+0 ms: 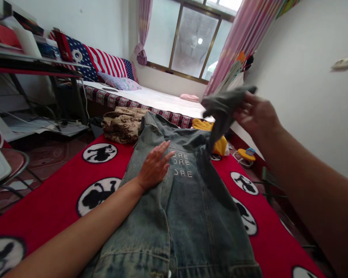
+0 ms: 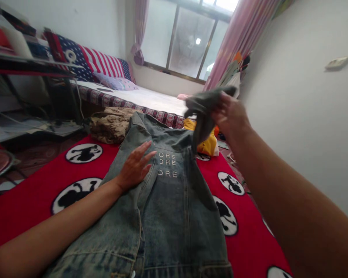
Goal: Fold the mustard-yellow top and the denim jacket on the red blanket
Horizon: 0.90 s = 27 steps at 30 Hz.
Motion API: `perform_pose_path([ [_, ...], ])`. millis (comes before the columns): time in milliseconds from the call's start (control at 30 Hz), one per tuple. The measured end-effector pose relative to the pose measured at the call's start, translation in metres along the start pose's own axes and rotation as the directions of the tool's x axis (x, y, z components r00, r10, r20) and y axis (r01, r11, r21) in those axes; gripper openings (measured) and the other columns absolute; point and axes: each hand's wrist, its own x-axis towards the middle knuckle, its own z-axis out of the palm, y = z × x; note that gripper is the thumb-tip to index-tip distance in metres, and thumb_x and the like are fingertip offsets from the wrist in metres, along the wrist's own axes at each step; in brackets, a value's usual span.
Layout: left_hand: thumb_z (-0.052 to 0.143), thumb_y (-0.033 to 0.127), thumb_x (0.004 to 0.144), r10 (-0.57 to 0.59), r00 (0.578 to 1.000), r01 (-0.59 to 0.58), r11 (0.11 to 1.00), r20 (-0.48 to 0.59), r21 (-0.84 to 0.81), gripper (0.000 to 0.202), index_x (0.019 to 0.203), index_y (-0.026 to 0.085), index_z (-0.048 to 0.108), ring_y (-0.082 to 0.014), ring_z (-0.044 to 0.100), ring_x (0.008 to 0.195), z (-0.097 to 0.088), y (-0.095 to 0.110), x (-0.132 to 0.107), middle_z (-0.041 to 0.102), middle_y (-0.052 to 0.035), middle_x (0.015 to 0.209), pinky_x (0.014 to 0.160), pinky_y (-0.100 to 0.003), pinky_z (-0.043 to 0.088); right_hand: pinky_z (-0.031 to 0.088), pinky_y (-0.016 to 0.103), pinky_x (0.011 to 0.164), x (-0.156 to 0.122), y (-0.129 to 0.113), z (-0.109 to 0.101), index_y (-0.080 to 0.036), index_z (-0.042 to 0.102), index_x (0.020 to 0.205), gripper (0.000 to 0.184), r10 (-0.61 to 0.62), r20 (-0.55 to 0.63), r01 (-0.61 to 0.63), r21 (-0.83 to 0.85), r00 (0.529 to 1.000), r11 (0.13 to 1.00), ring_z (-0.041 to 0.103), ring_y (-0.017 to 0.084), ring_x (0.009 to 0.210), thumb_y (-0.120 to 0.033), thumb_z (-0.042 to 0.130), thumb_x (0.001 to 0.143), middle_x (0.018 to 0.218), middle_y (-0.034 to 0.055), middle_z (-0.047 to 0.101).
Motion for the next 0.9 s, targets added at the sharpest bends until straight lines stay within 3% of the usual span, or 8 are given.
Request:
perform_pose_path([
  [67, 0.052, 0.014, 0.087, 0.1, 0.994, -0.1, 0.995, -0.035, 0.005, 0.053, 0.138, 0.023, 0.045, -0.026, 0.019, 0.148, -0.006, 0.004, -0.001, 0.022, -0.0098, 0.16, 0.118, -0.047, 0.024, 0.05, 0.033, 0.097, -0.018, -0.037, 0.035, -0.019, 0.04, 0.136, 0.038, -0.077, 0.254, -0.022, 0.366, 0.964, 0.93, 0.058, 0.013, 0.119, -0.033, 0.037, 0.101, 0.131, 0.0063, 0.06],
  [133, 0.054, 0.014, 0.085, 0.085, 0.996, -0.083, 0.995, -0.037, 0.048, 0.056, 0.139, 0.025, 0.045, -0.0272, 0.017, 0.148, -0.011, 0.006, -0.002, 0.021, -0.0095, 0.161, 0.118, -0.049, 0.021, 0.048, 0.039, 0.102, -0.049, -0.049, 0.058, -0.021, 0.041, 0.136, 0.042, -0.153, 0.397, 0.0, 0.359, 0.905, 0.933, 0.056, 0.017, 0.123, -0.03, 0.049, 0.096, 0.129, 0.004, 0.06],
  [200, 0.057, 0.016, 0.084, 0.003, 1.0, -0.003, 0.995, -0.006, 0.101, 0.062, 0.143, 0.024, 0.042, -0.0292, 0.013, 0.149, -0.012, 0.007, -0.002, 0.018, -0.0116, 0.161, 0.118, -0.052, 0.017, 0.045, 0.044, 0.105, -0.089, -0.031, 0.067, -0.021, 0.046, 0.134, 0.045, -0.134, 0.468, 0.042, 0.202, 0.873, 0.979, 0.055, 0.02, 0.123, -0.033, 0.057, 0.091, 0.129, 0.0064, 0.06],
  [300, 0.062, 0.022, 0.08, -0.148, 0.987, 0.135, 0.976, 0.067, 0.169, 0.072, 0.147, 0.022, 0.037, -0.0325, 0.009, 0.149, -0.009, 0.005, -0.001, 0.017, -0.0144, 0.161, 0.118, -0.054, 0.013, 0.037, 0.046, 0.112, -0.15, 0.029, 0.058, -0.021, 0.051, 0.132, 0.055, -0.029, 0.424, 0.11, -0.168, 0.905, 0.98, 0.049, 0.025, 0.13, -0.038, 0.067, 0.082, 0.136, 0.0108, 0.055],
  [433, 0.061, 0.024, 0.08, -0.295, 0.95, 0.267, 0.937, 0.1, 0.225, 0.07, 0.147, 0.019, 0.04, -0.0348, 0.015, 0.148, 0.001, -0.001, 0.0, 0.023, -0.0167, 0.159, 0.117, -0.053, 0.017, 0.034, 0.047, 0.114, -0.222, 0.094, 0.028, -0.017, 0.047, 0.139, 0.07, 0.26, 0.377, -0.006, -0.557, 0.889, 0.831, 0.041, 0.03, 0.136, -0.042, 0.067, 0.077, 0.147, 0.0152, 0.044],
  [633, 0.054, 0.022, 0.083, -0.347, 0.931, 0.307, 0.911, 0.11, 0.275, 0.063, 0.144, 0.016, 0.045, -0.0331, 0.026, 0.144, 0.01, -0.008, -0.001, 0.034, -0.0167, 0.154, 0.116, -0.05, 0.021, 0.05, 0.042, 0.096, -0.293, 0.105, -0.011, -0.026, 0.047, 0.142, 0.066, 0.548, 0.215, -0.261, -0.704, 0.808, 0.661, 0.058, 0.03, 0.12, -0.045, 0.059, 0.08, 0.138, 0.0101, 0.056],
  [733, 0.051, 0.017, 0.083, -0.373, 0.92, 0.321, 0.894, 0.123, 0.312, 0.062, 0.144, 0.014, 0.045, -0.0313, 0.034, 0.14, 0.012, -0.01, -0.001, 0.039, -0.0179, 0.15, 0.114, -0.046, 0.027, 0.049, 0.036, 0.098, -0.311, 0.108, -0.015, -0.024, 0.05, 0.14, 0.061, 0.58, 0.238, -0.326, -0.636, 0.779, 0.699, 0.06, 0.027, 0.119, -0.047, 0.054, 0.083, 0.132, 0.0096, 0.062],
  [900, 0.047, 0.016, 0.085, -0.372, 0.914, 0.302, 0.89, 0.161, 0.341, 0.058, 0.143, 0.019, 0.048, -0.0312, 0.045, 0.131, 0.014, -0.015, 0.0, 0.049, -0.0161, 0.143, 0.104, -0.045, 0.037, 0.046, 0.033, 0.1, -0.309, 0.105, -0.006, -0.017, 0.058, 0.132, 0.054, 0.522, 0.305, -0.324, -0.514, 0.797, 0.795, 0.06, 0.026, 0.119, -0.034, 0.051, 0.081, 0.127, 0.0111, 0.065],
])
